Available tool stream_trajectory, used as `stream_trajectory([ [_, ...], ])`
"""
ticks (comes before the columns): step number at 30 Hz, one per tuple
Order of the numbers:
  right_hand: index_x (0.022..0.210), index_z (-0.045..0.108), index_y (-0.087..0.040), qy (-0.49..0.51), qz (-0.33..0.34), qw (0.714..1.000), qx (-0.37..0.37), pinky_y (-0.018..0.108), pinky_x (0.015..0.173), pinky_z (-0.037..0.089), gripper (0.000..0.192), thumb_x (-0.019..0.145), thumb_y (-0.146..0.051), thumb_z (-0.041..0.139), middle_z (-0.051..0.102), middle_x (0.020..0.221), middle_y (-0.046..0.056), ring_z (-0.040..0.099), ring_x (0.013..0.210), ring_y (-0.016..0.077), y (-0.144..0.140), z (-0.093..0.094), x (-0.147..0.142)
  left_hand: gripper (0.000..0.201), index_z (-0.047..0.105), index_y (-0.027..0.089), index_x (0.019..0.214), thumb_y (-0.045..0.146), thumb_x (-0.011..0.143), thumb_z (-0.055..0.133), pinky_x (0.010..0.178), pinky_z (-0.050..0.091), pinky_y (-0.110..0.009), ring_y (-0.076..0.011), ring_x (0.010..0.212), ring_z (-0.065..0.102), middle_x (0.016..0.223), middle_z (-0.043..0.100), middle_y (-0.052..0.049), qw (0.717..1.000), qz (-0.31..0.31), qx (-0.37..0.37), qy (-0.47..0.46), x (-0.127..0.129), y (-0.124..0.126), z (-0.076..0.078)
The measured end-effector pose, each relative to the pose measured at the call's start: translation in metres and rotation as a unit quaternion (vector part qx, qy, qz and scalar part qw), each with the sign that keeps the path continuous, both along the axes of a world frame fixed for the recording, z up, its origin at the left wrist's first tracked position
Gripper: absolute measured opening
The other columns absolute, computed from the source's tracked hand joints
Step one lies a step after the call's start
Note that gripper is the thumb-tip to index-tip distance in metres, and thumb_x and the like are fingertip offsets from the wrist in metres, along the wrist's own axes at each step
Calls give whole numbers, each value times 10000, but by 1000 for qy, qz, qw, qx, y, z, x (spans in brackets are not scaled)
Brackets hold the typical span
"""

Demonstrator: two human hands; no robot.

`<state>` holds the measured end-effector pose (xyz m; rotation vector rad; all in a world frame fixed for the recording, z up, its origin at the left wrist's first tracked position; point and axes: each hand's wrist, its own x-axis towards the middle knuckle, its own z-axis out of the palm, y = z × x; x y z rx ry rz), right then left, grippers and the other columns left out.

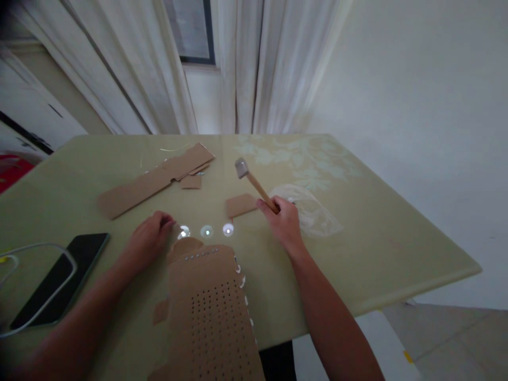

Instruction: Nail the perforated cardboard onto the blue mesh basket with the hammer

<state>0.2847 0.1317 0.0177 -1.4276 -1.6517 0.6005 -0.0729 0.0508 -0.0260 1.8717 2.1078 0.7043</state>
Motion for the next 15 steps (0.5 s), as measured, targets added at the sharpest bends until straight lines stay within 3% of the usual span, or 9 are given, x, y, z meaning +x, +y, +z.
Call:
stream_trajectory([
  [4, 604, 354, -272, 161, 26, 987, 2, 307, 478, 204, 688, 933, -762, 707, 325, 532, -73, 278, 490, 107, -7, 0, -3, 366, 746, 224, 1179, 485, 966, 604, 830, 578, -394, -251, 830, 726, 946, 806, -64, 992, 13, 76, -101, -3, -1, 17],
  [8, 557, 333, -272, 270, 39, 962, 7, 291, 425, 168, 759, 879, -827, 738, 296, 485, -86, 229, 434, 80, -4, -6, -4, 314, 824, 228, 1086, 476, 921, 724, 868, 602, -365, -224, 884, 772, 1019, 854, -64, 966, 42, 171, -191, 2, -5, 33],
  [13, 539, 366, -262, 318, 73, 945, 13, 271, 399, 165, 764, 842, -830, 777, 320, 464, -85, 244, 413, 68, 2, -9, -6, 176, 793, 203, 965, 340, 866, 841, 798, 658, -313, -187, 799, 803, 877, 849, -39, 892, 73, 286, -342, 40, -19, 66],
  [15, 551, 381, -262, 325, 81, 942, 13, 265, 392, 181, 755, 830, -838, 781, 334, 470, -86, 260, 412, 70, 3, -9, -7, 137, 778, 208, 941, 299, 875, 856, 780, 666, -295, -179, 791, 808, 876, 850, -35, 893, 29, 282, -349, 63, -27, 88],
])
